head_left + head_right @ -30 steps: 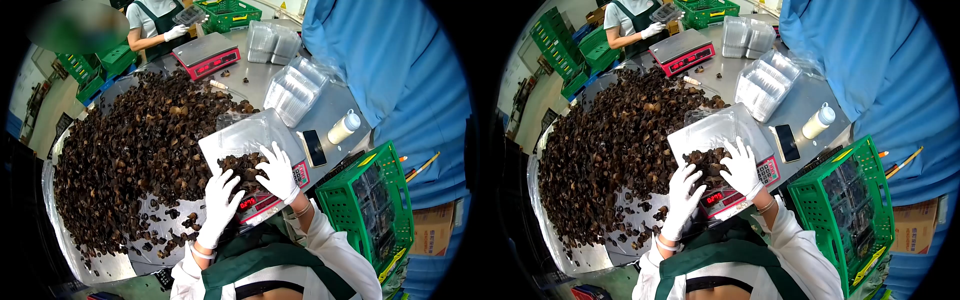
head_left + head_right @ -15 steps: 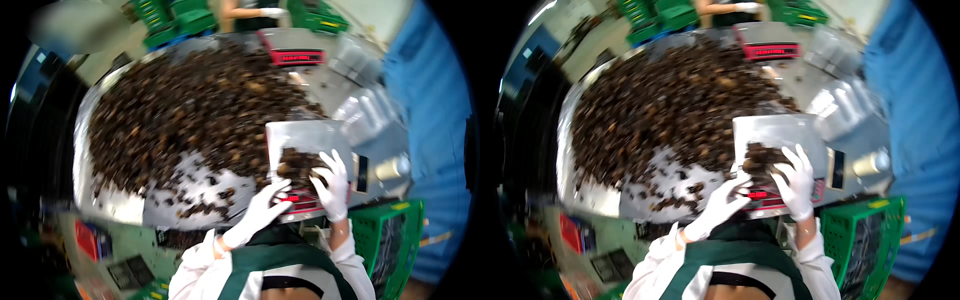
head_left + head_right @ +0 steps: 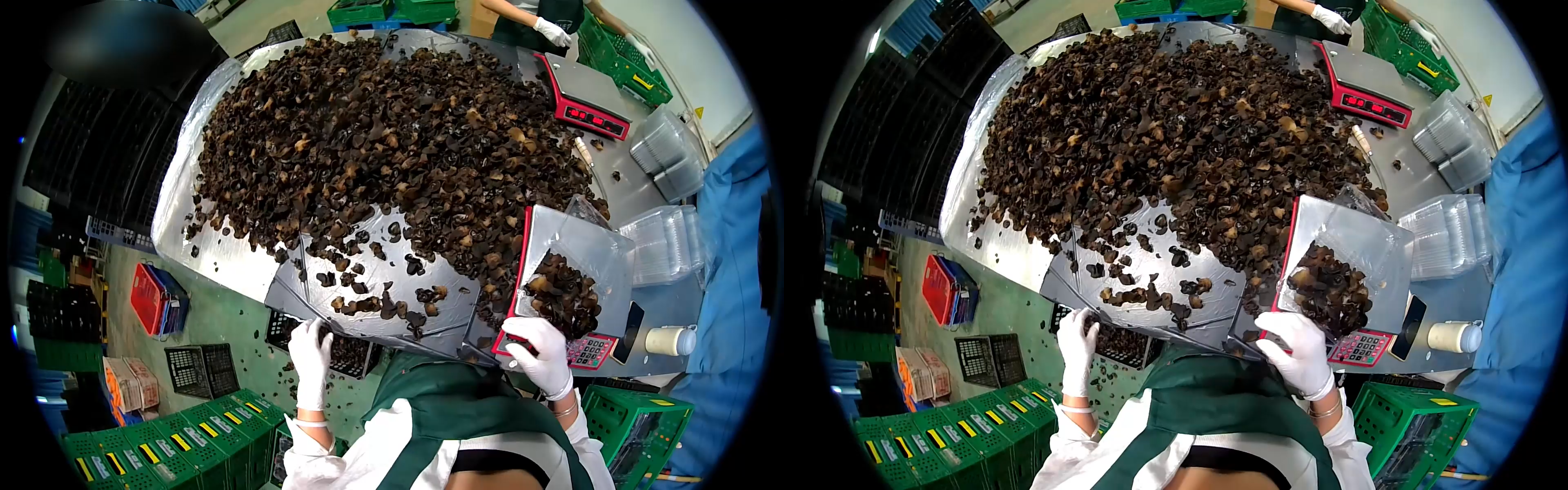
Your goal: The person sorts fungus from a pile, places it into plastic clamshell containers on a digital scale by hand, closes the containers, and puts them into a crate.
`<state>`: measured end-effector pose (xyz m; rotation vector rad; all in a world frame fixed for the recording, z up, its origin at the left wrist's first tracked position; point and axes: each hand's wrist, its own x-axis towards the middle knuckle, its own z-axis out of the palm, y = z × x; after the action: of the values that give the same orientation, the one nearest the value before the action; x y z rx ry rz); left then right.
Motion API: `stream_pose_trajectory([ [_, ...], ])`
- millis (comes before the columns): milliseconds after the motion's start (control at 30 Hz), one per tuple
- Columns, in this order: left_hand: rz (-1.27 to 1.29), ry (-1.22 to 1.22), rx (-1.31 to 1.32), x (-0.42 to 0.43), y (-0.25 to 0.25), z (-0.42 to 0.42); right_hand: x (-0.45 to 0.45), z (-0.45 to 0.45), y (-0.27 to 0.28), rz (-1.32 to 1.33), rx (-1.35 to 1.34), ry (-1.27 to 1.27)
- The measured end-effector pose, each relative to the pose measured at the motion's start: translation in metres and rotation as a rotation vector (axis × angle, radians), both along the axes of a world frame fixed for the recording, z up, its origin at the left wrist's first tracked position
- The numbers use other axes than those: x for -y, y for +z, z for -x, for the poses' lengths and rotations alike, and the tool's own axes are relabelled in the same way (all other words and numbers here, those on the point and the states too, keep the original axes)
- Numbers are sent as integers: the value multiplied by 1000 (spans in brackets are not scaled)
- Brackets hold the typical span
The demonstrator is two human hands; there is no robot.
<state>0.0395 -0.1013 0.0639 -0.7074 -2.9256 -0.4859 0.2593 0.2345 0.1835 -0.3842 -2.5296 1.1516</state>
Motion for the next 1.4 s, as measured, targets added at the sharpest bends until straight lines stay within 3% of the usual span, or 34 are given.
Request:
stream_pose_trajectory([
  [167, -196, -117, 40, -47, -26, 17, 22, 8, -23, 65, 38, 202],
  [300, -10, -348, 10, -77, -34, 25, 21, -4, -18, 149, 164, 264],
  [400, -131, -372, 13, -77, -33, 37, 6, -36, -14, 310, 281, 279],
  [533, -414, -235, 242, -102, -17, 51, -21, -90, 16, 386, 157, -22],
  [633, -523, -462, 285, -169, 25, 39, -24, -116, 8, 427, 41, -533],
  [700, -623, -600, 379, -221, 58, 11, -24, -107, 0, 22, 66, -659],
  [833, -725, -953, 305, -303, 93, -48, -34, -84, -20, -447, 148, -442],
  [900, -714, -1080, 252, -332, 94, -72, -36, -80, -25, -606, 129, -451],
  [1033, -572, -1276, 276, -366, 71, -101, -35, -90, -21, -534, 101, -556],
  [1067, -489, -1230, 362, -367, 67, -104, -36, -95, -20, -468, 79, -575],
  [1167, -578, -1214, 470, -367, 59, -98, -43, -113, -17, -391, 108, -619],
  [1267, -664, -925, 685, -343, 88, -74, -52, -124, -16, -359, 48, -744],
  [1333, -823, -810, 543, -325, 94, -48, -61, -125, -13, -321, -45, -840],
  [1400, -558, -795, 59, -303, 77, -14, -78, -123, -15, -210, -180, -840],
])
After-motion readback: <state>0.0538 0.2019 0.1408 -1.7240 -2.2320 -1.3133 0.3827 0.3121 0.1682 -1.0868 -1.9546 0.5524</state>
